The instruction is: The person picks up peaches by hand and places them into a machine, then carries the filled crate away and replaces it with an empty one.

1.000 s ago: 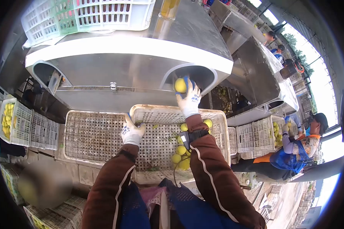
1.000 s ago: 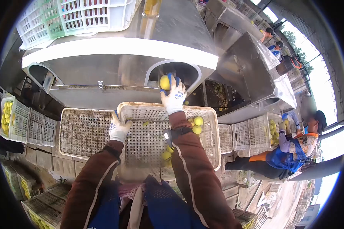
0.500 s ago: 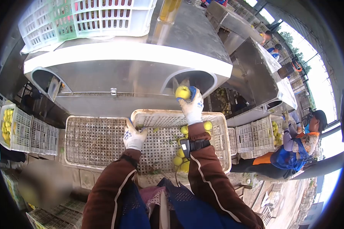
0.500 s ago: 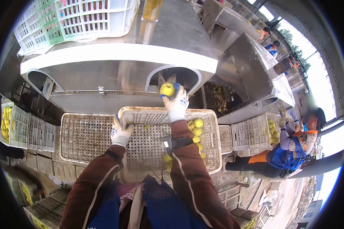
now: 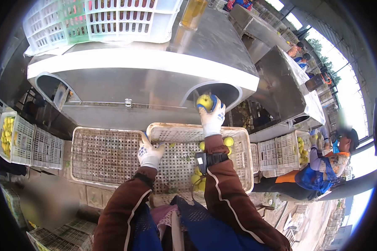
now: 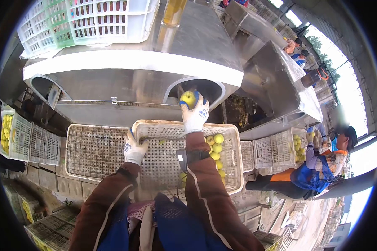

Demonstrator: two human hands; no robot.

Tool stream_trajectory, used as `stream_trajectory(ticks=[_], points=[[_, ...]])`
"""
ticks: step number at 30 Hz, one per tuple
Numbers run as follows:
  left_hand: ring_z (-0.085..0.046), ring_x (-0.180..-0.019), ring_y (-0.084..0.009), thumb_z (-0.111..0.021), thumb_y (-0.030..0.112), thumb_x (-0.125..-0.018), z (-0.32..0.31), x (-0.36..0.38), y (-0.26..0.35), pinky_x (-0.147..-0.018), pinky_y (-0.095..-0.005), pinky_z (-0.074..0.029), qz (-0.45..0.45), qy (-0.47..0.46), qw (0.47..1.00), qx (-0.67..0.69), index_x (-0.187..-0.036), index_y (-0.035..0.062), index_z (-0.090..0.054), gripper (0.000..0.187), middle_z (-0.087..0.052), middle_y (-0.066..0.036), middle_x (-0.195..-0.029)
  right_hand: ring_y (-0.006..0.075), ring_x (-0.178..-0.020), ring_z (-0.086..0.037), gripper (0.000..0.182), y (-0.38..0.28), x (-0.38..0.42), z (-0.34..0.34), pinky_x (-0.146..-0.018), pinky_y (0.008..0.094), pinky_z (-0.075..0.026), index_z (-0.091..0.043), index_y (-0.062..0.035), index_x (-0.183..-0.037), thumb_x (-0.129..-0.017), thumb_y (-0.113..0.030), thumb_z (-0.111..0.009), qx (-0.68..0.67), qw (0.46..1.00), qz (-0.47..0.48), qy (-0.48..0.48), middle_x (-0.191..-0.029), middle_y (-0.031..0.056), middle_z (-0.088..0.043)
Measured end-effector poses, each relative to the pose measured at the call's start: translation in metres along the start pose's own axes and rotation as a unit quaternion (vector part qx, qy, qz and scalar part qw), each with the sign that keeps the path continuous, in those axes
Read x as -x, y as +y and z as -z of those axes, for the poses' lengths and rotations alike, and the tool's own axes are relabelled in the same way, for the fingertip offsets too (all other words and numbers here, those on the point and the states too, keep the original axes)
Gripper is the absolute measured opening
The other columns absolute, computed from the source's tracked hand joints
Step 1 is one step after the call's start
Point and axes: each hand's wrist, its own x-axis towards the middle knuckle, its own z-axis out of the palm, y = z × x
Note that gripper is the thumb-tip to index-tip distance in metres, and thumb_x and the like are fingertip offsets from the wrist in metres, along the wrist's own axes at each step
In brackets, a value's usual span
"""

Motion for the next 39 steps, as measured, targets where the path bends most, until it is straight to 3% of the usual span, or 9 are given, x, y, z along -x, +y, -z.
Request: stream_trajectory(ticks=[10,14,17,18,21,22,26,31,39], points=[[-0.052,-0.116,-0.0389,-0.072,0.036,-0.067,0.000,0.001,0.001,-0.096,-0.0421,-0.044,-0.003,0.004,1.000,-0.002,-0.145,0.0030,-0.020,0.100,-0.046,-0.026,-0.133,0.0398,-0.117,-0.049,0.069,0.016,-0.025,-0.025,-0.097,0.0487,-0.038,-0.048,-0.0053,-0.129,-0.073,-0.037,-0.073,0.126,0.991,0.042,0.016,-0.123,0.0270,-0.052],[-0.053,-0.113,-0.0381,-0.074,0.038,-0.066,-0.009,-0.003,-0.009,-0.093,-0.0426,-0.046,-0.018,0.011,1.000,-0.014,-0.145,0.0017,-0.019,0.103,-0.046,-0.026,-0.129,0.0402,-0.116,-0.048,0.077,0.000,-0.030,-0.017,-0.095,0.0513,-0.038,-0.039,-0.0022,-0.135,-0.074,-0.035,-0.072,0.004,1.000,-0.019,-0.002,-0.129,0.0260,-0.047],[-0.053,-0.114,-0.0390,-0.074,0.037,-0.066,-0.011,-0.014,-0.014,-0.093,-0.0424,-0.046,-0.048,0.050,0.998,0.012,-0.143,0.0010,-0.023,0.099,-0.045,-0.027,-0.131,0.0428,-0.119,-0.045,0.090,0.022,0.010,0.010,-0.099,0.0494,-0.036,-0.028,-0.0021,-0.142,-0.073,-0.038,-0.074,-0.125,0.989,0.076,0.025,-0.135,0.0283,-0.040],[-0.053,-0.114,-0.0392,-0.074,0.036,-0.066,-0.021,-0.011,-0.021,-0.093,-0.0423,-0.046,-0.051,0.046,0.998,0.014,-0.143,0.0009,-0.024,0.098,-0.045,-0.027,-0.131,0.0419,-0.120,-0.046,0.087,0.066,0.055,0.025,-0.099,0.0463,-0.038,-0.030,-0.0033,-0.141,-0.074,-0.037,-0.073,-0.079,0.987,0.141,-0.005,-0.133,0.0275,-0.043],[-0.051,-0.116,-0.0401,-0.075,0.034,-0.066,-0.025,-0.013,-0.025,-0.095,-0.0419,-0.045,-0.054,0.046,0.997,0.013,-0.143,-0.0002,-0.024,0.098,-0.045,-0.028,-0.132,0.0378,-0.110,-0.055,0.065,0.137,0.115,0.054,-0.092,0.0460,-0.045,-0.047,-0.0071,-0.129,-0.075,-0.036,-0.069,0.109,0.911,0.013,-0.397,-0.124,0.0230,-0.052],[-0.051,-0.116,-0.0401,-0.075,0.034,-0.067,-0.026,-0.014,-0.026,-0.095,-0.0417,-0.044,-0.059,0.053,0.997,0.008,-0.143,-0.0006,-0.023,0.098,-0.045,-0.028,-0.132,0.0366,-0.106,-0.058,0.059,0.178,0.126,0.055,-0.088,0.0451,-0.048,-0.052,-0.0078,-0.124,-0.077,-0.039,-0.066,0.189,0.882,-0.032,-0.431,-0.120,0.0216,-0.055],[-0.049,-0.119,-0.0400,-0.075,0.033,-0.067,-0.030,-0.015,-0.031,-0.097,-0.0410,-0.043,-0.072,0.058,0.996,0.021,-0.143,-0.0010,-0.022,0.098,-0.045,-0.028,-0.132,0.0390,-0.104,-0.058,0.074,0.260,0.098,0.049,-0.086,0.0461,-0.048,-0.036,0.0021,-0.135,-0.079,-0.036,-0.066,0.268,0.938,-0.156,-0.157,-0.116,0.0267,-0.058],[-0.047,-0.121,-0.0389,-0.074,0.030,-0.069,-0.027,-0.013,-0.024,-0.099,-0.0407,-0.041,-0.055,0.056,0.997,0.002,-0.144,-0.0007,-0.021,0.097,-0.044,-0.027,-0.133,0.0339,-0.110,-0.058,0.075,0.252,0.046,0.013,-0.086,0.0418,-0.051,-0.034,-0.0042,-0.140,-0.081,-0.038,-0.065,0.403,0.852,-0.145,-0.302,-0.136,0.0229,-0.044],[-0.046,-0.122,-0.0395,-0.073,0.032,-0.070,-0.023,-0.011,-0.017,-0.100,-0.0415,-0.040,-0.044,0.051,0.998,-0.019,-0.144,-0.0005,-0.021,0.097,-0.043,-0.028,-0.133,0.0374,-0.111,-0.056,0.075,0.243,0.046,0.044,-0.089,0.0437,-0.049,-0.040,-0.0090,-0.135,-0.072,-0.035,-0.072,0.300,0.895,-0.123,-0.307,-0.134,0.0236,-0.044]])
